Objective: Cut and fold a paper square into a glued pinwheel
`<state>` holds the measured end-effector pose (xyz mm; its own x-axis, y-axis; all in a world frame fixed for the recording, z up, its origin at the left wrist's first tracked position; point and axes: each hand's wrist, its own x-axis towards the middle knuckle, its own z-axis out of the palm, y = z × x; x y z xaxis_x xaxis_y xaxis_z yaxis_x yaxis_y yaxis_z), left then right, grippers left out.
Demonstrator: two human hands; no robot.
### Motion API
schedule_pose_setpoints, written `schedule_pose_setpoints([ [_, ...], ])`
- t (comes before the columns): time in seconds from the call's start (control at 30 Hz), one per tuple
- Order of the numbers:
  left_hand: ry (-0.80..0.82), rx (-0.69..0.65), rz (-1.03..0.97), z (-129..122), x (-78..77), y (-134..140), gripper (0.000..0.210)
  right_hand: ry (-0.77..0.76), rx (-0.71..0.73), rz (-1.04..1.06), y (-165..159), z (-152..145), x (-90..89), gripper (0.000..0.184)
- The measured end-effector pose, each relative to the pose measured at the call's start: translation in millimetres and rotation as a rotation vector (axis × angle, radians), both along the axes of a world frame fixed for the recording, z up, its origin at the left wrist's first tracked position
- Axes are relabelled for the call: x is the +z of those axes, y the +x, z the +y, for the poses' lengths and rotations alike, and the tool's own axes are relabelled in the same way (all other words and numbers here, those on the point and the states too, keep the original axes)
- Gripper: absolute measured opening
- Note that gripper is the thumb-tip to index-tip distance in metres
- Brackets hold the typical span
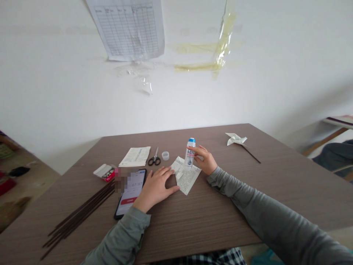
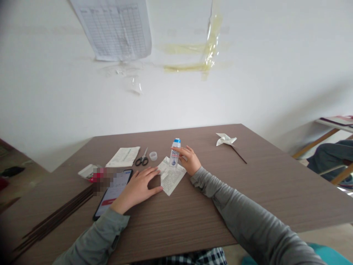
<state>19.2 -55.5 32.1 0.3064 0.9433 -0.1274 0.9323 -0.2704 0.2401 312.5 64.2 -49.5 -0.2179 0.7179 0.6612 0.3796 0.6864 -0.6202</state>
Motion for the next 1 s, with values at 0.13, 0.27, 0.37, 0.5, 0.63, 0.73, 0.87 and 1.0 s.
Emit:
schedule_pose_setpoints([
  [0.13,0.0,-0.001,-0.019,-1,0.1,0,0.071,-0.015,-0.023,0.014,5,-2,6.8,0.053],
  [0.27,0.003,-0.008,-0.046,-1,-1.5,-1,0.071,-0.027,-0.075,-0.038,8,-2,7.9,0.046],
  [0.37,0.01,-0.008,-0.057,-1,-2.6,-2,0.071,0.004,-0.135,-0.098,8,0,4.5,0.047],
  [0.5,0.009,0.0,-0.051,-1,-1.8,-1,0.072,0.024,-0.191,-0.224,8,0,1.1,0.051],
  [0.63,0.001,0.009,-0.044,-1,0.2,1,0.072,0.038,-0.189,-0.291,8,0,-1.1,0.046],
  [0.73,0.007,0.009,-0.047,-1,0.7,1,0.072,0.036,-0.177,-0.259,8,3,-3.2,0.037],
  [0.87,0.019,0.015,-0.062,-1,0.9,0,0.071,-0.036,-0.171,-0.138,7,8,-4.1,0.01],
  [1.0,0.015,0.015,-0.062,-2,1.1,-1,0.073,-0.135,-0.174,0.013,8,11,-3.0,0.029],
])
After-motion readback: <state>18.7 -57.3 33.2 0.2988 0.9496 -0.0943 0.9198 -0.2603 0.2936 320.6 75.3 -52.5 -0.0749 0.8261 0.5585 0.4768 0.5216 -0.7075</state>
